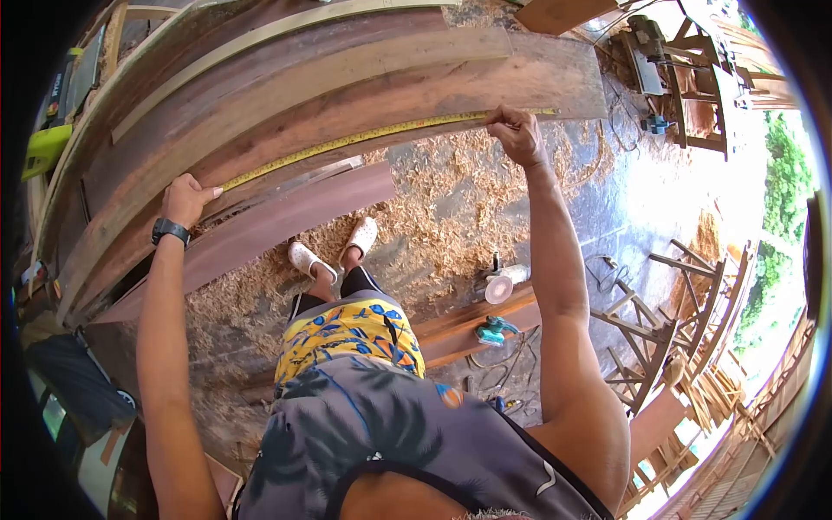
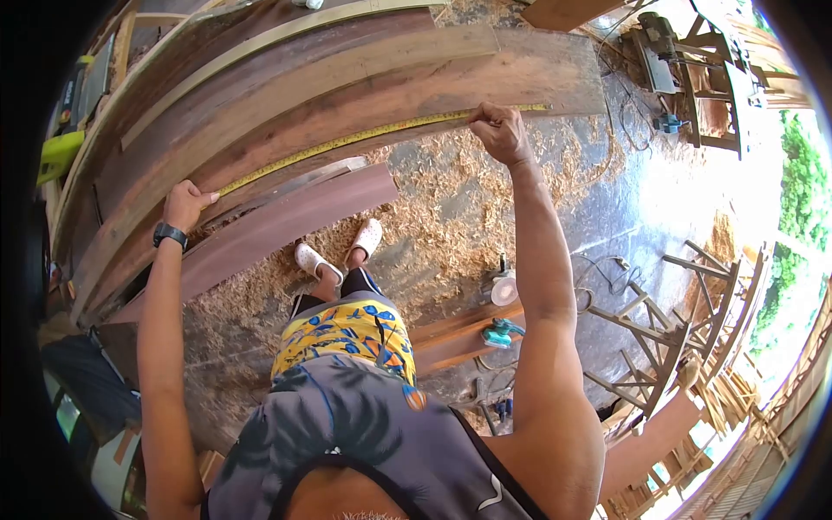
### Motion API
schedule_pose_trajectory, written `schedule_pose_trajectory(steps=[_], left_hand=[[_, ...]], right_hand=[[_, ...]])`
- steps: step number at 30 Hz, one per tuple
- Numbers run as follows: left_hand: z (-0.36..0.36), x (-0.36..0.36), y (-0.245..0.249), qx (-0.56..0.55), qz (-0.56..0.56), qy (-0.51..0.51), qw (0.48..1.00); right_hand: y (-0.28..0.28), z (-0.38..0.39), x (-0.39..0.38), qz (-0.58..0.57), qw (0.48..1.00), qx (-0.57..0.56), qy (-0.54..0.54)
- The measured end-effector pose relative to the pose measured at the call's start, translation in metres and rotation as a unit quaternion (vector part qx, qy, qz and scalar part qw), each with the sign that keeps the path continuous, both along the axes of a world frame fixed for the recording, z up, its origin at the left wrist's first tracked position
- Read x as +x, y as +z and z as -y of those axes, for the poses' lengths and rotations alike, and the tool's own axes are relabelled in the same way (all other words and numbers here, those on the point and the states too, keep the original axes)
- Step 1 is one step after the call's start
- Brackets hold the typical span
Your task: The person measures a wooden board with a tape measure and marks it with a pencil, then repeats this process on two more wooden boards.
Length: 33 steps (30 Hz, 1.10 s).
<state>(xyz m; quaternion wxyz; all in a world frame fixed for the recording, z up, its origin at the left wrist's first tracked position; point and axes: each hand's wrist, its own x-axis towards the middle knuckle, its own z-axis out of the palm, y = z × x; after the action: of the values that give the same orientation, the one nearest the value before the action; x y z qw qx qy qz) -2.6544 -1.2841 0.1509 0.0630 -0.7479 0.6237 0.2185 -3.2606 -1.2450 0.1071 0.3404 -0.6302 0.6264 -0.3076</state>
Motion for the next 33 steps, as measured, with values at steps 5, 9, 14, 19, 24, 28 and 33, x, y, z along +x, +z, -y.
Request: schedule_pose_trajectory(steps=[5, 9, 14, 19, 24, 28, 33], left_hand=[[0.001, 0.0, 0.001, -0.003, 0.003, -0.009, 1.0], [0.0, 0.001, 0.0, -0.01, 0.003, -0.016, 1.0], [0.002, -0.001, 0.002, 0.003, 0.002, -0.01, 1.0], [0.001, -0.002, 0.002, -0.004, 0.002, -0.011, 1.0], [0.001, -0.003, 0.004, 0.003, 0.004, -0.006, 1.0], [0.001, -0.005, 0.006, 0.006, 0.009, -0.003, 1.0], [0.001, -0.005, 0.006, 0.006, 0.008, -0.007, 1.0]], right_hand=[[-0.011, 0.002, -0.007, 0.12, 0.992, 0.029, -0.01], [-0.007, 0.001, 0.0, 0.091, 0.995, 0.039, -0.018], [-0.01, 0.001, -0.002, 0.057, 0.998, 0.029, -0.006], [-0.01, -0.001, 0.0, 0.063, 0.998, 0.022, 0.0], [-0.004, -0.002, 0.003, 0.055, 0.998, 0.026, 0.001], [-0.004, -0.002, 0.005, 0.051, 0.998, 0.026, 0.002], [0.001, -0.004, 0.007, 0.034, 0.999, 0.026, 0.0]])
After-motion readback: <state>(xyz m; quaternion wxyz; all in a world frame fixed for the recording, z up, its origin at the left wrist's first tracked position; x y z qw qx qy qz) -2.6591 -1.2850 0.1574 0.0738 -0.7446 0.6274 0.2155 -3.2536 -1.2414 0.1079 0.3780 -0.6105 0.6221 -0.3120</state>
